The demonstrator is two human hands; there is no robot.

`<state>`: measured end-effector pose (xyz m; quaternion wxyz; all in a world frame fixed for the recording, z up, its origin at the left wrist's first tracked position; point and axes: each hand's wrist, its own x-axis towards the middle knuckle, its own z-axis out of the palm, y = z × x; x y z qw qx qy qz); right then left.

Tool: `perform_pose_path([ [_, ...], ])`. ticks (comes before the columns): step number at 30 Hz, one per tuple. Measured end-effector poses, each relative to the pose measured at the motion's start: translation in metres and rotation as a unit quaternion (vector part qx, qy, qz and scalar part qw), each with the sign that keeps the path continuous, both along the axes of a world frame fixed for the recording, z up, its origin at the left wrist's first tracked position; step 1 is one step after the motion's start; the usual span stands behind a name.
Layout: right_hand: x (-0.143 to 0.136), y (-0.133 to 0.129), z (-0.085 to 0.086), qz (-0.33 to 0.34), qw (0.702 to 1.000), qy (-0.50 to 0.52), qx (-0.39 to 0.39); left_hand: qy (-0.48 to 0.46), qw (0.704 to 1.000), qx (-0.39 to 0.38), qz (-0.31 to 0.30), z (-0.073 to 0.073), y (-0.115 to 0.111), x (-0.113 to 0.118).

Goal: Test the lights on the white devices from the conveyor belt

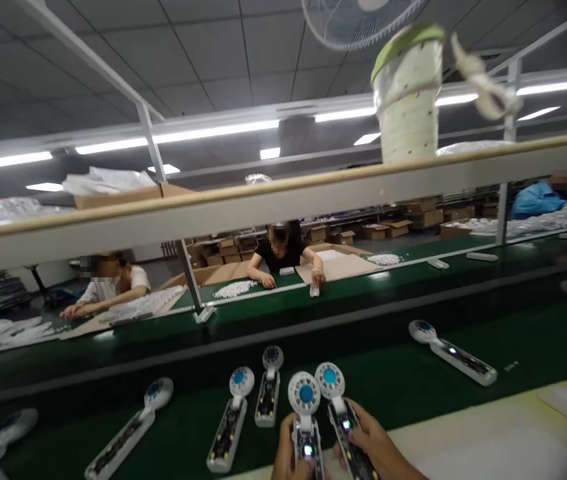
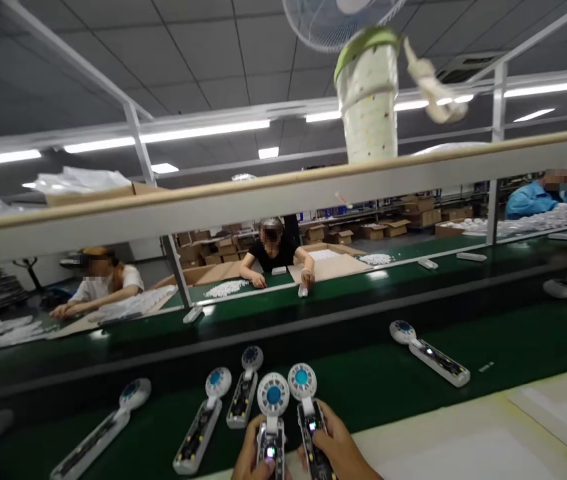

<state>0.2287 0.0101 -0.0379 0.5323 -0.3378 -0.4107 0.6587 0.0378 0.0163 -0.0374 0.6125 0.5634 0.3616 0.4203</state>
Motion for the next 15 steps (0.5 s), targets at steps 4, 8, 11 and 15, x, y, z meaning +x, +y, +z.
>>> perform_pose_path([
  [4,0.000,-0.012,0.015,0.003,0.999,-0.029,-0.044,-0.014,0.998,-0.051,0.029,0.017,-0.016,0.005],
  [8,-0.006,-0.022,0.021,0.024,0.997,0.001,-0.077,0.019,0.998,-0.045,0.041,0.029,-0.020,0.009],
  [11,-0.009,-0.026,0.019,0.027,0.997,-0.007,-0.072,0.013,0.998,-0.044,0.036,0.029,-0.020,0.009],
  [15,-0.009,-0.026,0.016,0.022,0.999,-0.020,-0.044,-0.019,0.997,-0.073,0.006,0.027,-0.020,0.010],
])
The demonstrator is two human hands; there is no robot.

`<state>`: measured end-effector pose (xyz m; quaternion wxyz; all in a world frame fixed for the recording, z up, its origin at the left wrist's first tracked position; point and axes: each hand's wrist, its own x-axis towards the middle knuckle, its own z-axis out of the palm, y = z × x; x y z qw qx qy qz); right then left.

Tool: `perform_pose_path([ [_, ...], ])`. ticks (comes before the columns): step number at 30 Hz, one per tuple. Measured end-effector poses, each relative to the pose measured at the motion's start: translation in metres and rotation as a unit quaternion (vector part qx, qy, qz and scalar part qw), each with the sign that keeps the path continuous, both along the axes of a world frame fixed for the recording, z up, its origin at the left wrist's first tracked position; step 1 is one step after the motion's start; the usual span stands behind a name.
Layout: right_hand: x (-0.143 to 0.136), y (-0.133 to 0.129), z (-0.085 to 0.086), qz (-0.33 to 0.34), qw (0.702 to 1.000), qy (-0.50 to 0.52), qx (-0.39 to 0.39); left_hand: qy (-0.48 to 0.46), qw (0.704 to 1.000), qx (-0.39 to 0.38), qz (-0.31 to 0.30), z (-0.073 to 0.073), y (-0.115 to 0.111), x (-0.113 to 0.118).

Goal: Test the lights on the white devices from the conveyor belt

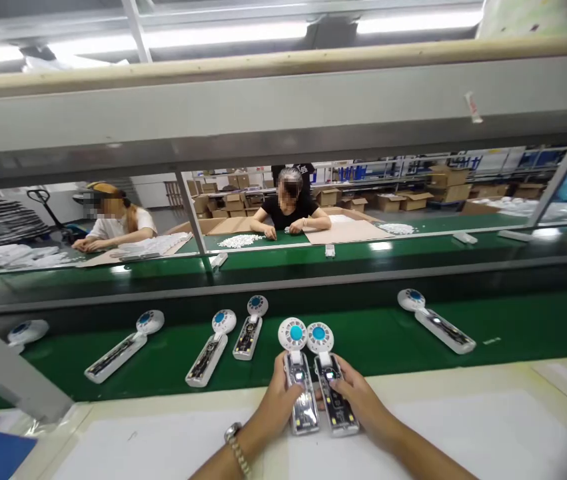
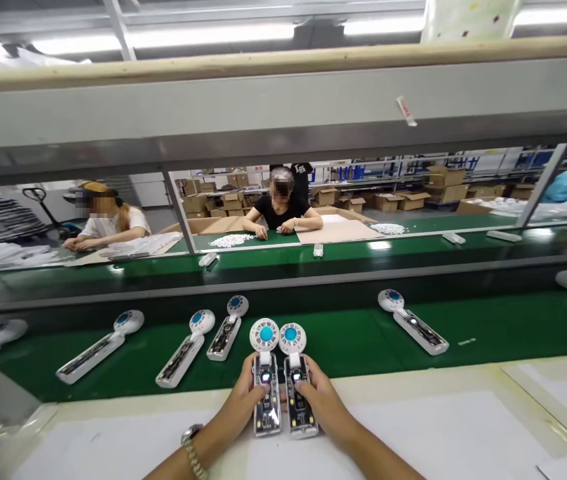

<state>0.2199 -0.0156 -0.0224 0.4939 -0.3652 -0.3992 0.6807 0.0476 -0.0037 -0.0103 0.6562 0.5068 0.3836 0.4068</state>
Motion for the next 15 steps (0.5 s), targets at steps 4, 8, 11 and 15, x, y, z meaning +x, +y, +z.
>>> perform_pose_path([
  [4,0.0019,0.0011,0.0005,0.005,0.998,-0.031,0.046,-0.011,1.000,0.009,0.011,0.0046,-0.0003,0.0011],
  [8,0.0018,0.0011,0.0032,0.009,0.996,-0.041,0.080,-0.028,1.000,0.006,0.006,0.0084,-0.0002,0.0015],
  [11,0.0019,-0.0002,0.0060,0.014,0.995,-0.037,0.088,-0.033,0.999,0.005,0.007,0.0081,0.0002,0.0014],
  [15,0.0034,-0.0039,0.0086,0.016,0.995,-0.044,0.092,-0.029,1.000,-0.002,0.007,0.0071,0.0004,0.0010],
])
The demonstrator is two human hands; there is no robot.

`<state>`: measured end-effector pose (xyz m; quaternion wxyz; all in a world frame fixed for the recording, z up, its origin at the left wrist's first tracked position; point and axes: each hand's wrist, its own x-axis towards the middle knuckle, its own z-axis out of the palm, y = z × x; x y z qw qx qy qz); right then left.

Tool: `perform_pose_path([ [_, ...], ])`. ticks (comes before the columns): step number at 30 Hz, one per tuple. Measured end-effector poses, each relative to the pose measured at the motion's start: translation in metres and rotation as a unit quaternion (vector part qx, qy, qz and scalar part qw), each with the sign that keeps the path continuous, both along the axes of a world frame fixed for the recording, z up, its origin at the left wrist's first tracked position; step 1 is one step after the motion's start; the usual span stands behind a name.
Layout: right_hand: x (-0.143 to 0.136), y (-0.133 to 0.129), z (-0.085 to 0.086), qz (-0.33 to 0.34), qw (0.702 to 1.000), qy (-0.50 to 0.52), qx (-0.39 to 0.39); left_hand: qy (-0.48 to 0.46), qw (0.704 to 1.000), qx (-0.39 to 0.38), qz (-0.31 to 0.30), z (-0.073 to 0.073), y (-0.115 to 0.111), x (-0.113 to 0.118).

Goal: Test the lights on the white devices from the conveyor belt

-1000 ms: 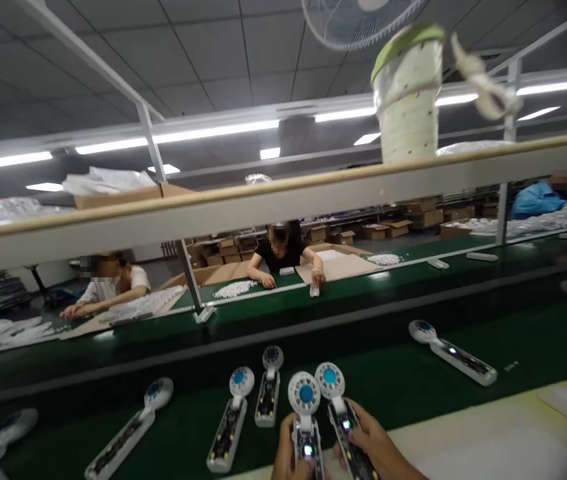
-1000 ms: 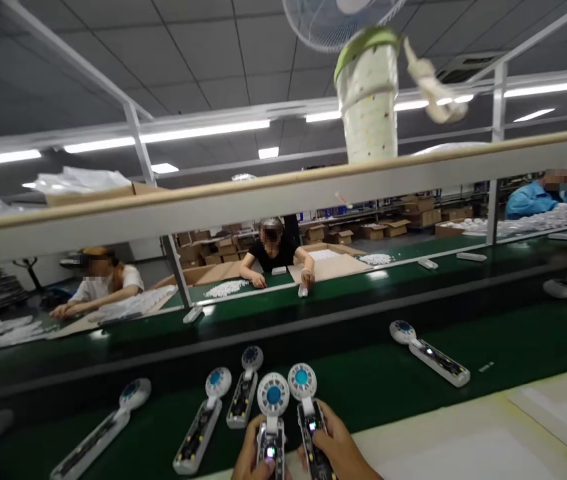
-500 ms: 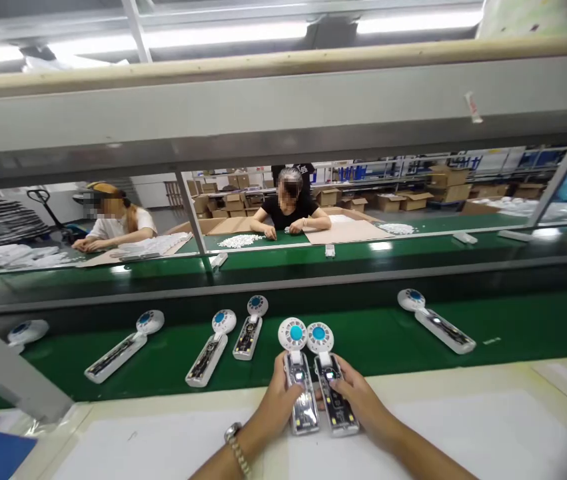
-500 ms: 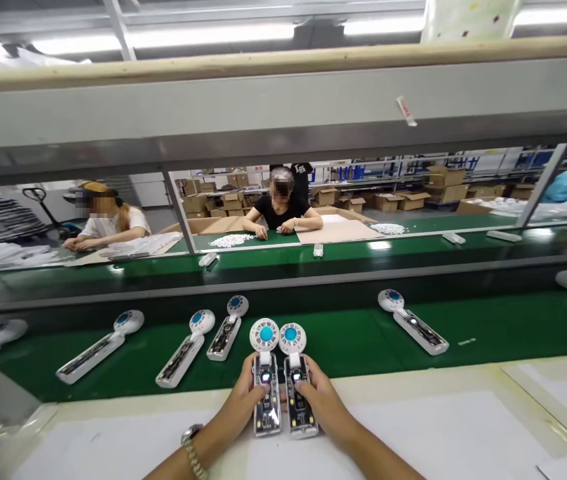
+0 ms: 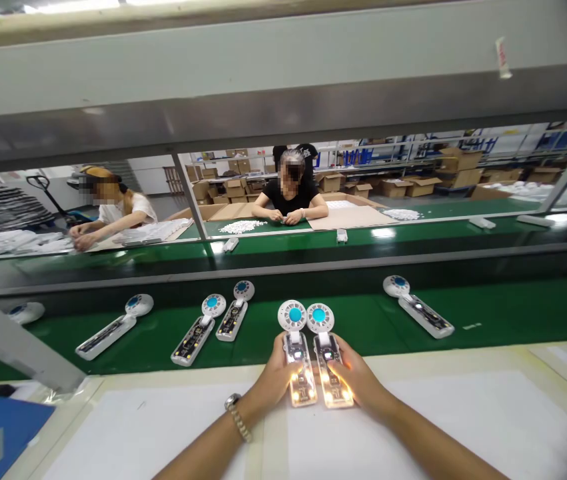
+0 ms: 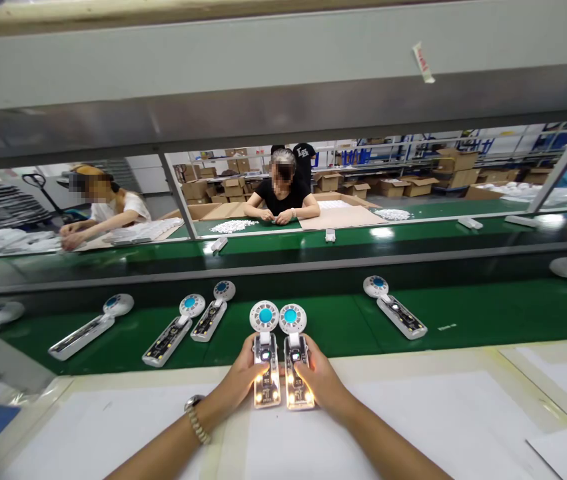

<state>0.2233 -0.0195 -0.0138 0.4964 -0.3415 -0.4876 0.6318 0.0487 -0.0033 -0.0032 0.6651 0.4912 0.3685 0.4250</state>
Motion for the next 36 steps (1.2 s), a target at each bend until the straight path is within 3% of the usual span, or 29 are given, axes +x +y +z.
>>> perform_pose_path([
  [10,0.000,-0.001,-0.007,-0.005,1.000,0.009,-0.015,0.010,1.000,-0.012,0.009,0.013,-0.006,0.004],
  [18,-0.002,0.002,-0.004,-0.010,1.000,0.018,-0.001,-0.005,1.000,-0.014,0.005,0.005,-0.003,0.003],
  [26,-0.001,0.003,-0.008,-0.014,1.000,-0.001,0.006,-0.015,0.999,-0.032,0.014,0.011,-0.006,0.006],
  [32,-0.003,0.002,-0.005,-0.017,1.000,-0.006,0.012,-0.035,0.999,-0.029,0.014,0.002,-0.002,0.005],
  [36,-0.004,0.002,-0.007,-0.020,0.999,0.025,-0.028,-0.045,0.998,-0.043,-0.001,-0.002,-0.001,0.004],
])
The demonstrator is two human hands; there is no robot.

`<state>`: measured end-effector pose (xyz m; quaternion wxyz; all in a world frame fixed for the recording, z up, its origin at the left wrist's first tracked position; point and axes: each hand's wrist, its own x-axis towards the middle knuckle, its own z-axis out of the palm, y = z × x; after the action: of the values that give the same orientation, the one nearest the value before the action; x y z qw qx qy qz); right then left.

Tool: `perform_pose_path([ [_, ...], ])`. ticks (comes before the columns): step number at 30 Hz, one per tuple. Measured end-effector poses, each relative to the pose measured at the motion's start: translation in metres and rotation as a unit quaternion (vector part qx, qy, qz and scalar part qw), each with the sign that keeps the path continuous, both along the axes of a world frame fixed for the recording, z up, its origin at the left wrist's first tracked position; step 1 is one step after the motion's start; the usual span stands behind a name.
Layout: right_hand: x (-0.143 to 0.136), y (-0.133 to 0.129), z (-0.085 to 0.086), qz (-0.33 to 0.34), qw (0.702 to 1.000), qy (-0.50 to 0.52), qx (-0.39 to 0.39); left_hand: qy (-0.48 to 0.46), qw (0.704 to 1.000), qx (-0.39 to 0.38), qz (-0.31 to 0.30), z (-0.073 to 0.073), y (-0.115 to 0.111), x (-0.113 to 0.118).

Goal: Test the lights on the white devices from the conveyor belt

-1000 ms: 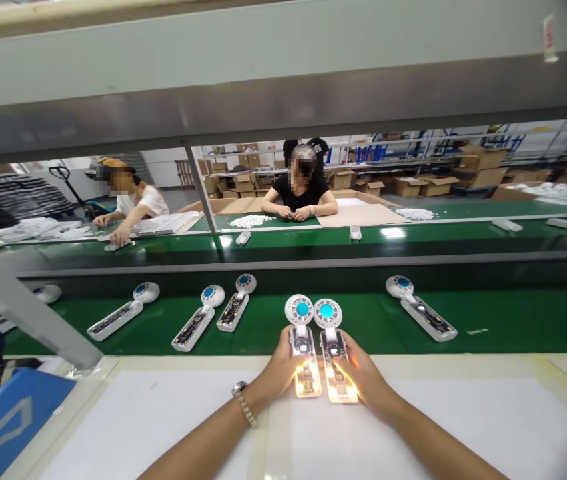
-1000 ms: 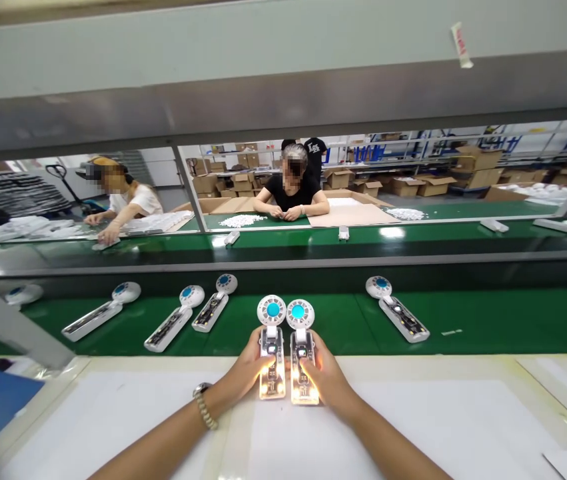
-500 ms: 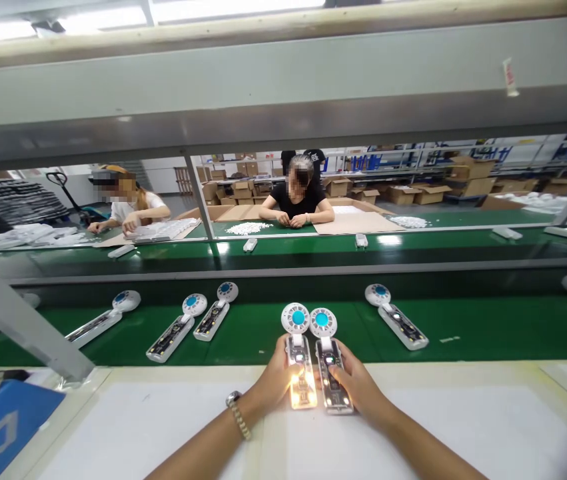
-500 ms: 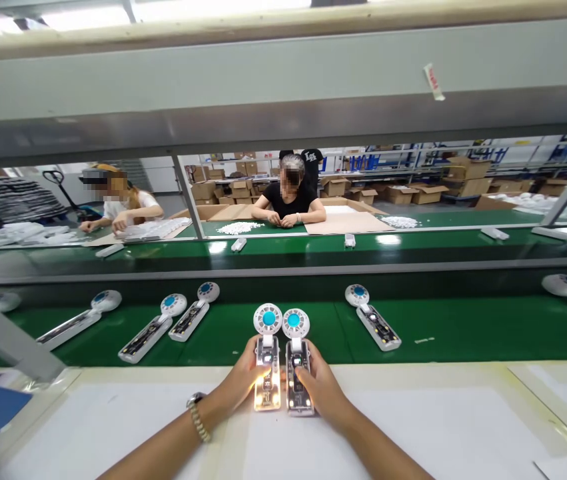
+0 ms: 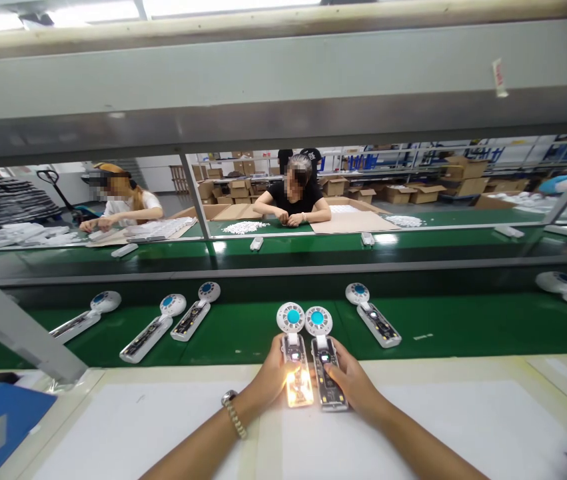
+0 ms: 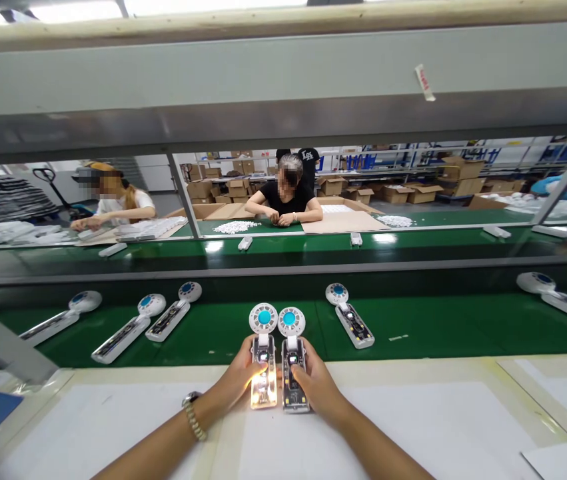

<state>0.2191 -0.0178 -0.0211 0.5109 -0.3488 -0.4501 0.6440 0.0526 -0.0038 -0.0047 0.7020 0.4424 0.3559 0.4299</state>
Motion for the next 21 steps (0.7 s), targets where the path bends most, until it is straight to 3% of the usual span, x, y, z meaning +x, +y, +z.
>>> perform_pose_path([
  [10,0.003,-0.004,0.013,0.029,0.999,-0.019,0.025,0.024,0.999,0.028,-0.007,-0.001,0.003,-0.007],
  [21,0.003,-0.002,0.005,0.030,0.999,-0.003,0.040,-0.018,0.999,0.040,-0.032,0.000,0.001,-0.005],
])
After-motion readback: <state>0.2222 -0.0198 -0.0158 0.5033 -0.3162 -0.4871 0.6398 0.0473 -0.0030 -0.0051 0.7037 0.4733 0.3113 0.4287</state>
